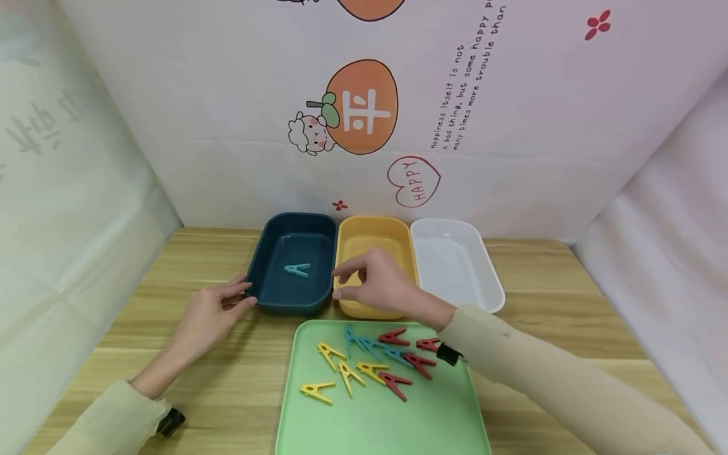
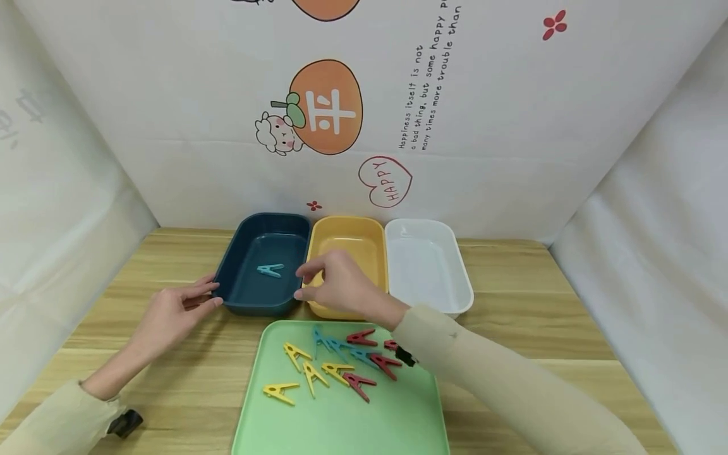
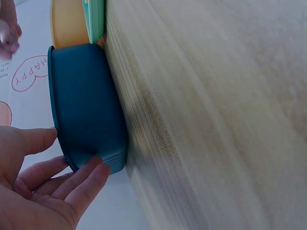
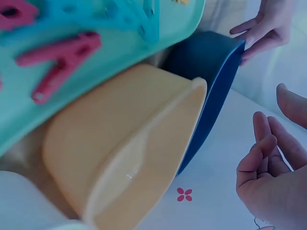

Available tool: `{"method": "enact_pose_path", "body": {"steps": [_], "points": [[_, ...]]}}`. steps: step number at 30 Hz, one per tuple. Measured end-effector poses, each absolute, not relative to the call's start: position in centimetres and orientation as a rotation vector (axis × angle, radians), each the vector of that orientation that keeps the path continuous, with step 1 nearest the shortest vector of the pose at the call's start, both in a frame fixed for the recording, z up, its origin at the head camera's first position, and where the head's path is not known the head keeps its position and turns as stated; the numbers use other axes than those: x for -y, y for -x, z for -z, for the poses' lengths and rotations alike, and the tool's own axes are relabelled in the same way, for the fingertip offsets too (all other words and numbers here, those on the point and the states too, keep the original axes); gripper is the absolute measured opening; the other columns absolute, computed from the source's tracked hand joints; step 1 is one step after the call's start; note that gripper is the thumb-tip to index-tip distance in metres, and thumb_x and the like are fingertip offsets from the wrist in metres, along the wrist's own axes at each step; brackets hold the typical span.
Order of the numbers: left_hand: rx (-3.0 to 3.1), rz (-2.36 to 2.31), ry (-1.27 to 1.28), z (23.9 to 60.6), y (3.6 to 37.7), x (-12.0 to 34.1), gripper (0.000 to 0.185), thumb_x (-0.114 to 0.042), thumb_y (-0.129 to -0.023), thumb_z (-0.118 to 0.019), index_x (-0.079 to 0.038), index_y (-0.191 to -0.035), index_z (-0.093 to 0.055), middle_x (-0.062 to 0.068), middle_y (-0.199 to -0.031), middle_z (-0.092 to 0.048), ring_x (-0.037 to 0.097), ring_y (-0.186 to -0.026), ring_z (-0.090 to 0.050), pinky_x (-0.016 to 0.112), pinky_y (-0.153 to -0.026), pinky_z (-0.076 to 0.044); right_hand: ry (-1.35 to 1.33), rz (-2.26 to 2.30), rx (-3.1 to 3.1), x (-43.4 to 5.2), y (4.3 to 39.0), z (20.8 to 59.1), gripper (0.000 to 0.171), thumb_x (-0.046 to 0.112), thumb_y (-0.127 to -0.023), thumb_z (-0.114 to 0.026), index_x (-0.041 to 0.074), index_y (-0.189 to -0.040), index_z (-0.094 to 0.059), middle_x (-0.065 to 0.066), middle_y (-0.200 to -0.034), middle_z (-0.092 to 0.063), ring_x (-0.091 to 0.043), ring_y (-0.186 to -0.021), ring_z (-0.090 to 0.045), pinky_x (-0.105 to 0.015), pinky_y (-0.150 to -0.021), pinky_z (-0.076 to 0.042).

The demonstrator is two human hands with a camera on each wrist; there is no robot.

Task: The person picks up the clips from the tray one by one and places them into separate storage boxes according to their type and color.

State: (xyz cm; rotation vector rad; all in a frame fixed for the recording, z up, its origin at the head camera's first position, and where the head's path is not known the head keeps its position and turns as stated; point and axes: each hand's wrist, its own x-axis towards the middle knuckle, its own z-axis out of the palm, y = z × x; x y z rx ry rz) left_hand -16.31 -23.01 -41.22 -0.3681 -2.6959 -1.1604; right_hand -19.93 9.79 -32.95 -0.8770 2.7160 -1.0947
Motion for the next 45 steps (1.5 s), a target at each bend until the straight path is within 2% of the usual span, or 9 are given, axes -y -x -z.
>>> {"method": "enact_pose_path", "body": {"steps": [4,16,21,29,32,36,39,45], "points": [[2.700,1.160,0.374,41.1,16.3,23.0,0.037,-0.010,-0.101,-0.074,0.011,-0.131,-0.068,0.027,-0.146,-0.056,0.037,-0.101,-0.075,0.041,-0.080,-0.064,0.871,1.138,-2.716,-11.7,18.1,33.2,0.024,0.014,-0.088,-0.089,0.007,-0.110,-0.083,0.006,-0.090,-0.074,-0.019,-0.057,-0.049,-0.027,-0.054,-0.040],[2.673,1.141,0.392,41.0,16.2,23.0,0.037,-0.012,-0.100,-0.075,0.011,-0.129,-0.070,0.026,-0.143,-0.059,0.034,-0.096,-0.077,0.037,-0.075,-0.064,0.716,1.272,-2.718,-16.9,14.5,35.4,0.018,0.015,-0.087,-0.089,0.007,-0.103,-0.083,0.009,-0.082,-0.073,-0.009,-0.053,-0.041,-0.024,-0.052,-0.035],[2.682,1.141,0.392,41.0,16.2,22.9,0.037,-0.012,-0.100,-0.076,0.011,-0.128,-0.070,0.027,-0.142,-0.059,0.034,-0.097,-0.077,0.038,-0.076,-0.064,0.667,1.273,-2.737,-17.9,13.2,36.3,0.018,0.019,-0.086,-0.091,0.013,-0.100,-0.084,0.011,-0.074,-0.068,-0.008,-0.054,-0.041,-0.023,-0.050,-0.034],[2.680,1.157,0.394,40.7,16.1,22.8,0.038,-0.012,-0.100,-0.076,0.013,-0.128,-0.069,0.029,-0.142,-0.058,0.036,-0.098,-0.076,0.041,-0.077,-0.064,0.586,1.361,-2.704,-19.6,11.7,37.2,0.015,0.017,-0.086,-0.090,0.012,-0.098,-0.083,0.007,-0.067,-0.062,-0.005,-0.051,-0.038,-0.022,-0.047,-0.029],[2.682,1.161,0.390,40.5,16.1,22.8,0.038,-0.012,-0.100,-0.075,0.012,-0.129,-0.069,0.029,-0.143,-0.058,0.036,-0.098,-0.076,0.040,-0.077,-0.064,0.586,1.373,-2.701,-20.1,11.5,37.6,0.016,0.016,-0.086,-0.091,0.010,-0.098,-0.083,0.008,-0.071,-0.066,-0.005,-0.051,-0.040,-0.021,-0.046,-0.031],[2.688,1.158,0.385,40.4,16.0,22.8,0.038,-0.013,-0.100,-0.075,0.012,-0.129,-0.069,0.028,-0.143,-0.058,0.036,-0.099,-0.076,0.040,-0.078,-0.064,0.599,1.339,-2.724,-20.6,11.2,38.3,0.019,0.016,-0.084,-0.092,0.006,-0.098,-0.083,0.009,-0.065,-0.060,-0.004,-0.053,-0.042,-0.021,-0.048,-0.035],[2.690,1.159,0.377,40.5,16.0,22.8,0.038,-0.013,-0.100,-0.076,0.012,-0.129,-0.069,0.028,-0.143,-0.058,0.036,-0.099,-0.076,0.040,-0.077,-0.064,0.601,1.290,-2.752,-20.7,10.9,38.7,0.018,0.017,-0.084,-0.092,0.009,-0.097,-0.084,0.010,-0.061,-0.054,-0.003,-0.054,-0.042,-0.021,-0.050,-0.037],[2.685,1.146,0.378,40.7,16.1,22.9,0.038,-0.013,-0.100,-0.076,0.011,-0.129,-0.070,0.027,-0.143,-0.059,0.035,-0.098,-0.076,0.039,-0.077,-0.064,0.583,1.222,-2.775,-20.9,10.1,39.2,0.018,0.020,-0.083,-0.093,0.012,-0.097,-0.084,0.012,-0.069,-0.061,-0.002,-0.055,-0.044,-0.022,-0.050,-0.038]]}}
